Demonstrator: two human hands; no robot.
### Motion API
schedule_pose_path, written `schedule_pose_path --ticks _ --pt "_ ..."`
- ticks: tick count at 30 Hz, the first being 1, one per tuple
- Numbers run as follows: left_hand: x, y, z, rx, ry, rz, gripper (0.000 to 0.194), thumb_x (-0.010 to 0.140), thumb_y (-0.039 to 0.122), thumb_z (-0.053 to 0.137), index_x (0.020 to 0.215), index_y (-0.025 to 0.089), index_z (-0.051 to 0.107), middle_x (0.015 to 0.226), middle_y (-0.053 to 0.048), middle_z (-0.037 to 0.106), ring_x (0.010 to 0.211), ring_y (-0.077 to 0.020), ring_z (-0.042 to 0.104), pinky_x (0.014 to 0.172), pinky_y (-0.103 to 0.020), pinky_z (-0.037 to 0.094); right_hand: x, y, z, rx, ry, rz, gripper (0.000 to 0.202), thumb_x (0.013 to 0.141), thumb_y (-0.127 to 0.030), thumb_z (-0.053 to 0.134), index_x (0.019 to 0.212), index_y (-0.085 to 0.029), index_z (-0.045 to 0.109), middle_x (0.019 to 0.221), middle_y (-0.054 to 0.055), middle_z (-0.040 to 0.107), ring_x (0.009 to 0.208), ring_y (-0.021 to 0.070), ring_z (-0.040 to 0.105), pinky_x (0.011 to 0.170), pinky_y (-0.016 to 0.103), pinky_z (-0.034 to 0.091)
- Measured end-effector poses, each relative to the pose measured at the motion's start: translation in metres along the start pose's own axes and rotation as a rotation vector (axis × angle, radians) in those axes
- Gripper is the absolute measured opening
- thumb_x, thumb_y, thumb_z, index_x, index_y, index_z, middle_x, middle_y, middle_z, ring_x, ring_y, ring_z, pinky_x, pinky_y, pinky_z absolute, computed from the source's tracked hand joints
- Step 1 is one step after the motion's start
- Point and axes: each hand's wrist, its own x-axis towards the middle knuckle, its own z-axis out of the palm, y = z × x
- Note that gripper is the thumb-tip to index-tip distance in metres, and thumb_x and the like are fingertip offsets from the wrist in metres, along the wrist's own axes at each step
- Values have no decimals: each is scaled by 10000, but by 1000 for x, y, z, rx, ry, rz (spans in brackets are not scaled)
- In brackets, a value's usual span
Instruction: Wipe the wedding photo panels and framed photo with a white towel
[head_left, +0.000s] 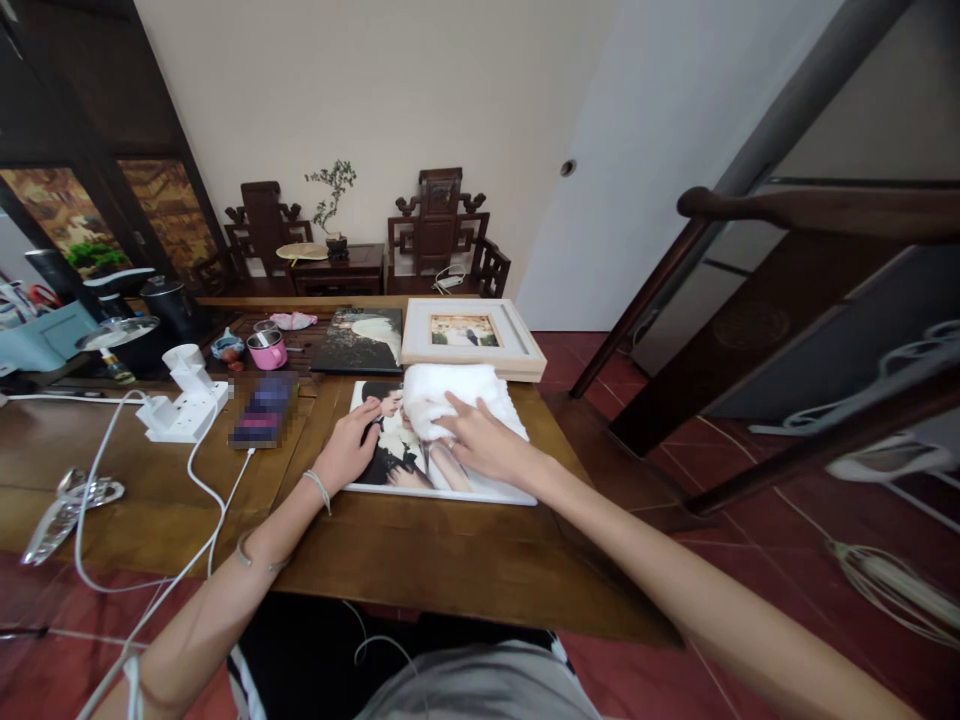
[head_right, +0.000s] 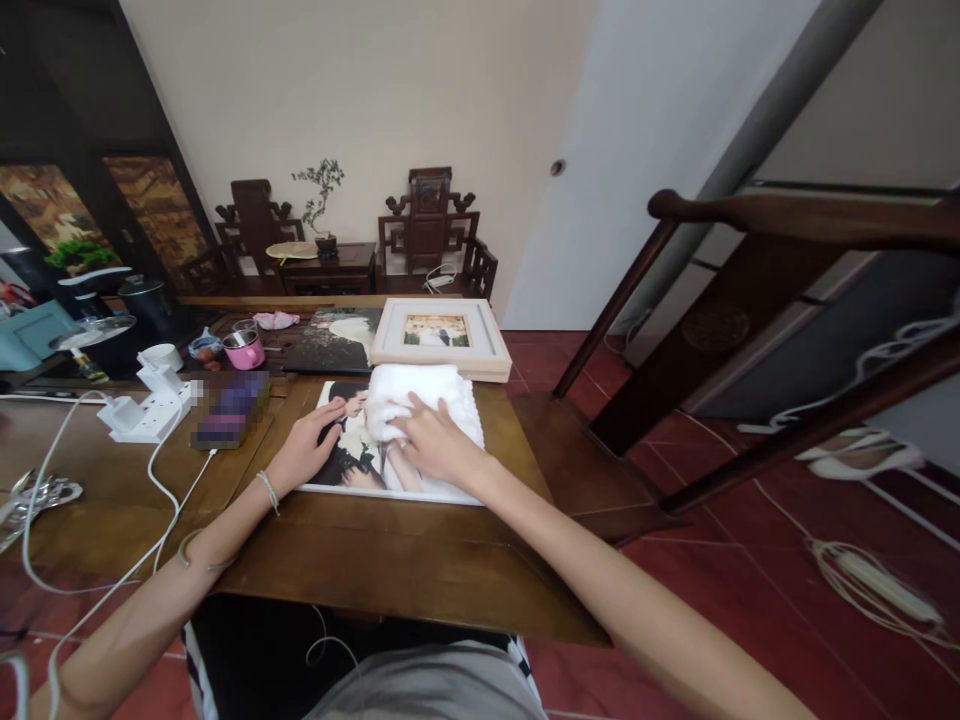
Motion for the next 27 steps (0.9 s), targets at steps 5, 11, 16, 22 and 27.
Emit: schedule_pose_path --ticks 5,11,16,22,27 --pt "0 1 0 -13 1 1 376 909 194 407 1225 128 600 1345 -137 560 1295 -244 483 1115 -447 356 -57 -39 2 65 -48 -56 379 816 -62 446 1110 -168 661 1471 144 402 1416 348 186 1081 663 201" --pt "0 0 0 -18 1 2 386 913 195 394 1235 111 589 1352 -150 551 1294 -245 484 1111 -452 361 -85 -64 -5 138 -157 -98 399 783 -54 459 1087 -214 663 1489 75 390 1425 329 162 1102 638 210" --pt "1 -1 1 -15 6 14 385 918 185 377 1224 112 599 1336 -145 567 1285 -241 495 1115 -444 361 -49 -46 -4 87 -99 -64 403 837 -76 420 1181 -164 611 1421 148 463 1412 330 212 1077 627 241" --pt "0 -5 3 -21 25 25 388 903 158 394 1233 146 599 1324 -124 582 1280 -235 500 1107 -449 372 18 -13 -5 64 -34 34 357 867 -113 410 1143 -167 630 1178 160 619 1288 328 411 1005 566 318" --pt "0 0 1 -22 25 10 391 896 157 400 1232 148 599 1339 -124 568 1281 -245 498 1108 -453 371 40 -9 -7 47 -22 87 376 852 -104 399 1150 -171 620 1161 162 618 1231 342 444 963 604 321"
